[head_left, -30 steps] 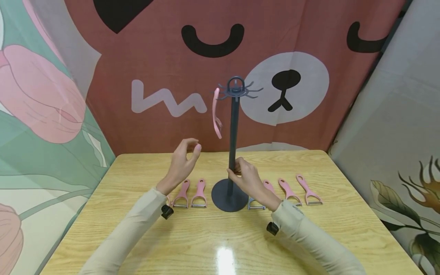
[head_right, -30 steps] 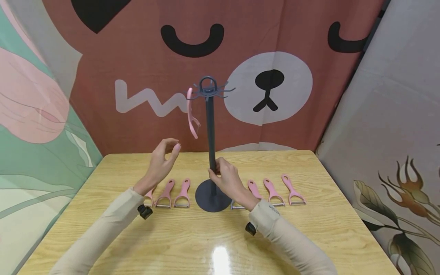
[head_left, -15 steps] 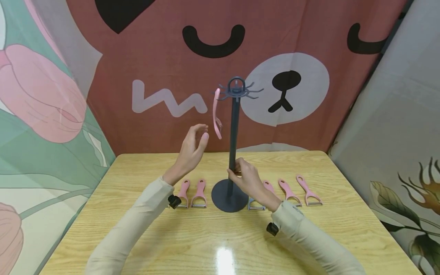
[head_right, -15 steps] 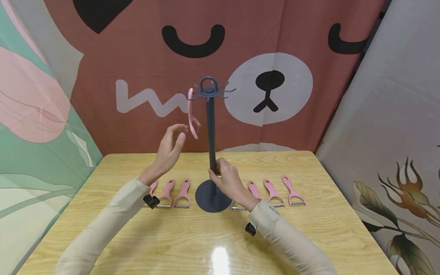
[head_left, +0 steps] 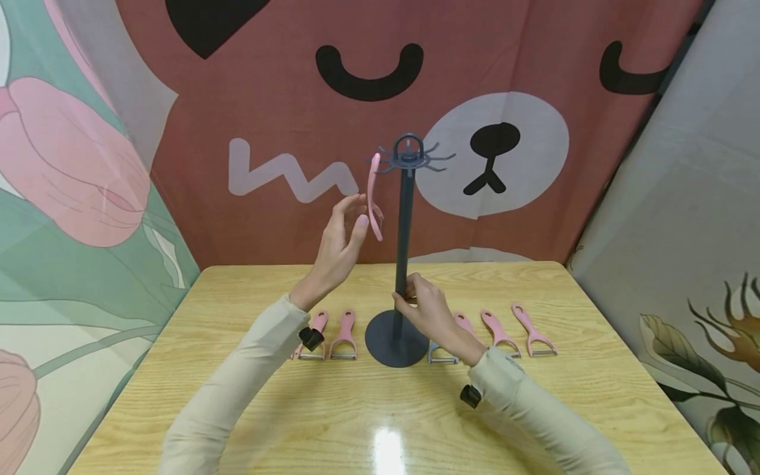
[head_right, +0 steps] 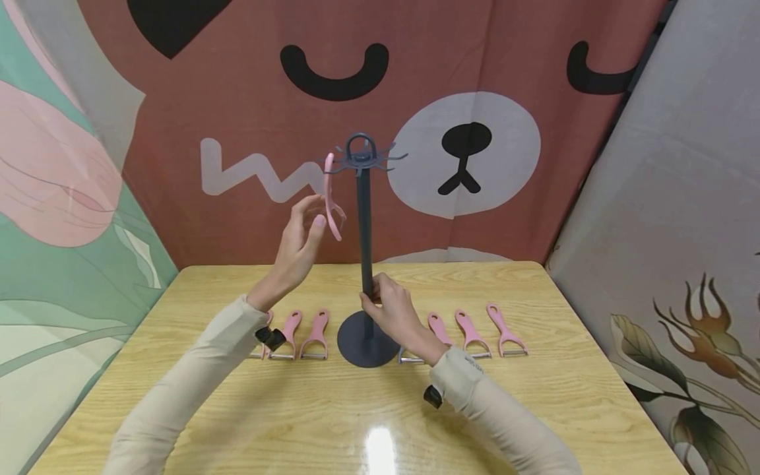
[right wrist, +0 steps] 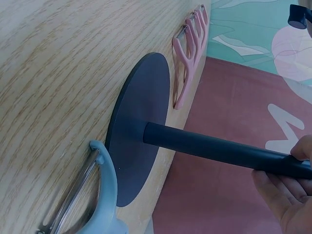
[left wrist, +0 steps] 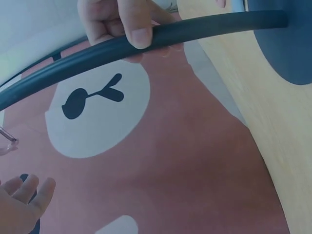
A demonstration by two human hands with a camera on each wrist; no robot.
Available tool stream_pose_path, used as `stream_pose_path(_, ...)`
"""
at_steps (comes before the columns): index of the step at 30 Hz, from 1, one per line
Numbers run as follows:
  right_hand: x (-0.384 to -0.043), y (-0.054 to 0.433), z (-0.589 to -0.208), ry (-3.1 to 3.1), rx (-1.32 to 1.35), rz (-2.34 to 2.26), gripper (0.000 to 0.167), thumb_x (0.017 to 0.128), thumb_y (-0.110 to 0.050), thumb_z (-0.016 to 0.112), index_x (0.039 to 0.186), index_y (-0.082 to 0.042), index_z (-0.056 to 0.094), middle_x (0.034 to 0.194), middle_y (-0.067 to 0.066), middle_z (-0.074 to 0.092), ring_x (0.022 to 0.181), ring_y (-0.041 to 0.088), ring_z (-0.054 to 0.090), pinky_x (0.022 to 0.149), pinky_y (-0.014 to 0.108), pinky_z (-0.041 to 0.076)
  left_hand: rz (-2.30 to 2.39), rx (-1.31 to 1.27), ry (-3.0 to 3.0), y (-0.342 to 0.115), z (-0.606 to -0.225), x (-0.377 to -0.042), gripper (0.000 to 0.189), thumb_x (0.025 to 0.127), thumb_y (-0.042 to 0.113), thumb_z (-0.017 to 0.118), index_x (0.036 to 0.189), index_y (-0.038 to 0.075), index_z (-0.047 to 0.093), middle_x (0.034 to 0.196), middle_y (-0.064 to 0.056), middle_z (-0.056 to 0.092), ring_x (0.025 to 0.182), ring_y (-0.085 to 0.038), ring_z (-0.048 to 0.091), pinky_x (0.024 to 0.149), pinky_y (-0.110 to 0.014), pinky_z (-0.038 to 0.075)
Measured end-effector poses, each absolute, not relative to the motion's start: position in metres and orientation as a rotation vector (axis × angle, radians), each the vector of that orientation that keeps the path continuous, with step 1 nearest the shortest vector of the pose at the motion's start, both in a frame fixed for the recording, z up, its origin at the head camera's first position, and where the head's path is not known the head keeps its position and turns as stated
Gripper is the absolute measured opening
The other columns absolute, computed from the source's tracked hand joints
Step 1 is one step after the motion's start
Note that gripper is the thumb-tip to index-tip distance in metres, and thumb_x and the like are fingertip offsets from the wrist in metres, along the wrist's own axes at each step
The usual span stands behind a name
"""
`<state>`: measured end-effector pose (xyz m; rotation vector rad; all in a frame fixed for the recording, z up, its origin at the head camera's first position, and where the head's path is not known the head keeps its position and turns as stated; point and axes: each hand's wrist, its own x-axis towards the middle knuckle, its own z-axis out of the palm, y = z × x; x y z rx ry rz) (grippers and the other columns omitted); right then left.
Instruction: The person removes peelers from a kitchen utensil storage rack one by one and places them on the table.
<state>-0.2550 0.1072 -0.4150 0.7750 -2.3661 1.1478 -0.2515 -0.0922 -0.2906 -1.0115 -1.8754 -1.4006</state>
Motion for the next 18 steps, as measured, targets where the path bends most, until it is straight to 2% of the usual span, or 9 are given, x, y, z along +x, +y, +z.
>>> stream_pose_path(4,-0.255,0.107,-0.414,-2.377,0.775,1.144,0.014,0.093,-0.006,0.069,0.101,-0.001,0.059,0.085,0.005,0.065,0.076,0.014,0.068,0.07,0.022,0.057,-1.399,-1.087,-1.818,-0.089,-0.288,-0.254,0.04,0.104,0.003,0.04,0.14,-0.013,0.031,0.116,-0.033,0.055,0.116,-0.047,0.053,0.099,-0.05,0.042)
stream_pose_path(8,-0.255,0.107,-0.413,-2.393,0.767,1.145,0.014,0.093,-0.007,0.068,0.101,-0.001,0.058,0.086,0.004,0.065,0.076,0.014,0.068,0.07,0.022,0.057,-1.406,-1.077,-1.81,-0.085,-0.286,-0.254,0.042,0.099,-0.008,0.04,0.139,-0.015,0.03,0.116,-0.034,0.055,0.114,-0.047,0.053,0.1,-0.048,0.041)
stream_pose_path(18,-0.254,0.107,-0.413,-2.399,0.765,1.165,0.014,0.093,-0.008,0.069,0.102,-0.002,0.059,0.086,0.004,0.065,0.077,0.013,0.068,0.07,0.022,0.057,-1.439,-1.029,-1.798,-0.079,-0.282,-0.253,0.034,0.099,-0.011,0.041,0.132,-0.017,0.035,0.111,-0.032,0.059,0.1,-0.049,0.057,0.092,-0.041,0.044)
